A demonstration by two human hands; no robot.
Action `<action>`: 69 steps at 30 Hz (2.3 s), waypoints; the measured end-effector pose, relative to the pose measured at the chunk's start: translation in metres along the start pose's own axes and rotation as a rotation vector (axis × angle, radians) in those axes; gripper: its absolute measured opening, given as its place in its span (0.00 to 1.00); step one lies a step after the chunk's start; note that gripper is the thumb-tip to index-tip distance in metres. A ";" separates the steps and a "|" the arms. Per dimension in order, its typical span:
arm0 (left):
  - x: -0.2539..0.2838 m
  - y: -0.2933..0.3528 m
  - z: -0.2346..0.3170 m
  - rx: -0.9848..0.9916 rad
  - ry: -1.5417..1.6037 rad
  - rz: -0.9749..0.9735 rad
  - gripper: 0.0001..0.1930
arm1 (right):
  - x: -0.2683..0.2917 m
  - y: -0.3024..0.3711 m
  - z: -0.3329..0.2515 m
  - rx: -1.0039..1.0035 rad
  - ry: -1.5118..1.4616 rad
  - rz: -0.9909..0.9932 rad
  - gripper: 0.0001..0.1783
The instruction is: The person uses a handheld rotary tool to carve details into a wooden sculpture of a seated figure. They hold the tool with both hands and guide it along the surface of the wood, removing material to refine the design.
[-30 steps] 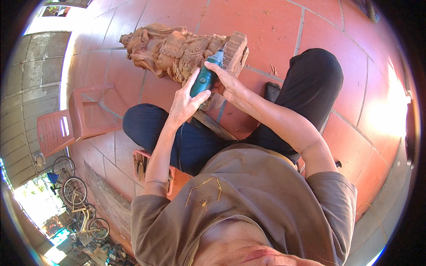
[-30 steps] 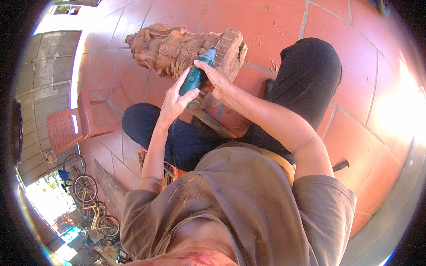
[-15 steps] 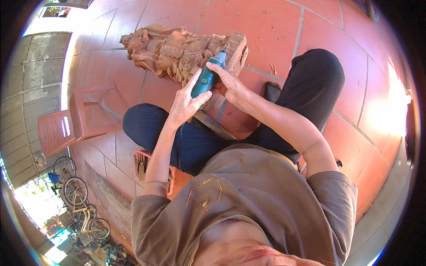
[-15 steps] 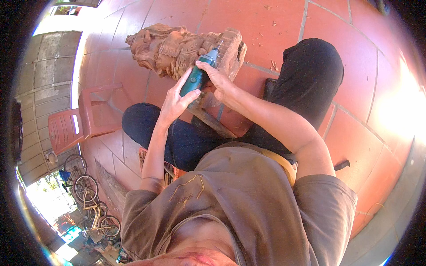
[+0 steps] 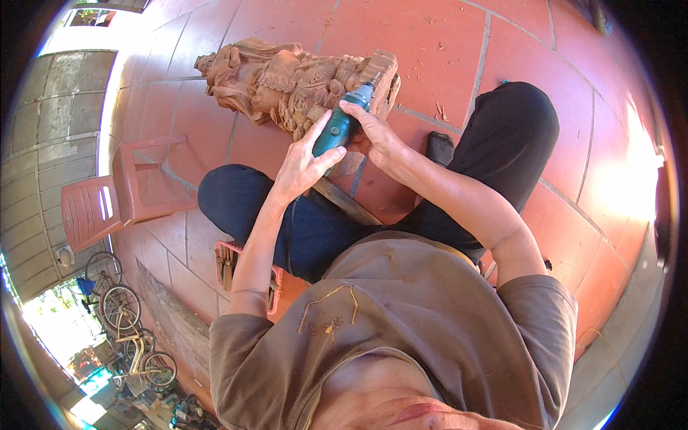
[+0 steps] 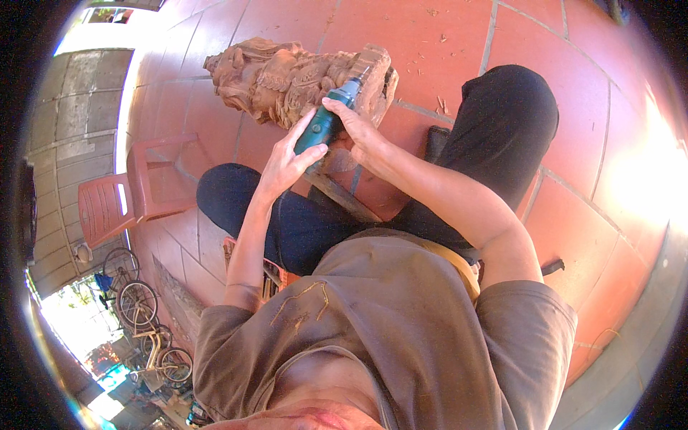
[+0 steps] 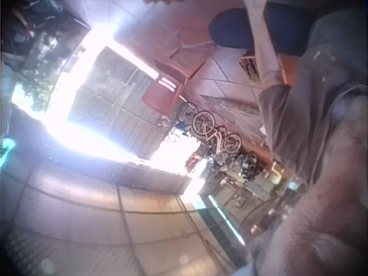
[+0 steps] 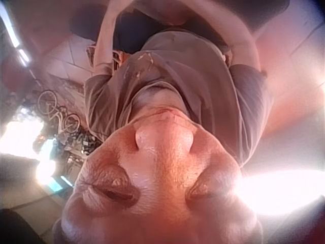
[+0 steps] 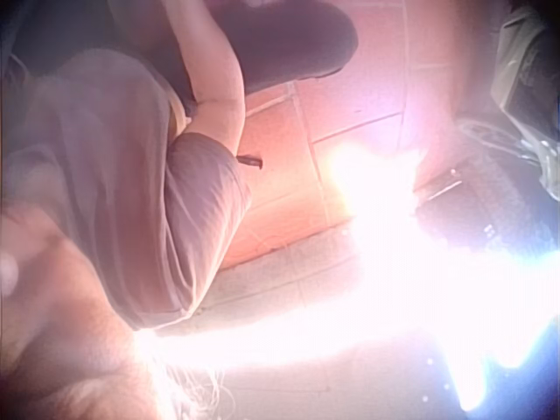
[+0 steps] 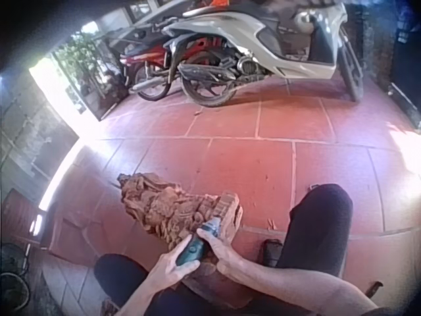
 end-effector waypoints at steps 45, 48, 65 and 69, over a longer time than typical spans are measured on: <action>0.004 0.004 -0.003 0.039 0.062 0.001 0.38 | -0.003 -0.009 0.006 -0.031 0.031 0.011 0.30; 0.003 0.004 -0.003 0.031 0.077 0.018 0.38 | -0.004 -0.011 0.005 -0.038 0.021 0.017 0.30; 0.001 0.004 -0.003 0.018 0.027 0.060 0.38 | 0.001 -0.018 0.009 -0.007 0.018 0.000 0.33; 0.002 0.004 0.001 0.033 0.054 0.036 0.38 | 0.002 -0.016 0.008 -0.016 0.020 -0.005 0.32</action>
Point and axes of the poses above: each hand's wrist, its own y-axis away from the middle knuckle, its own x-axis out of the back of the hand, z = x × y, the point moved 2 cm from there along -y, towards the middle knuckle, and after that the axes turned 15 degrees about -z, right-handed, at the moved point
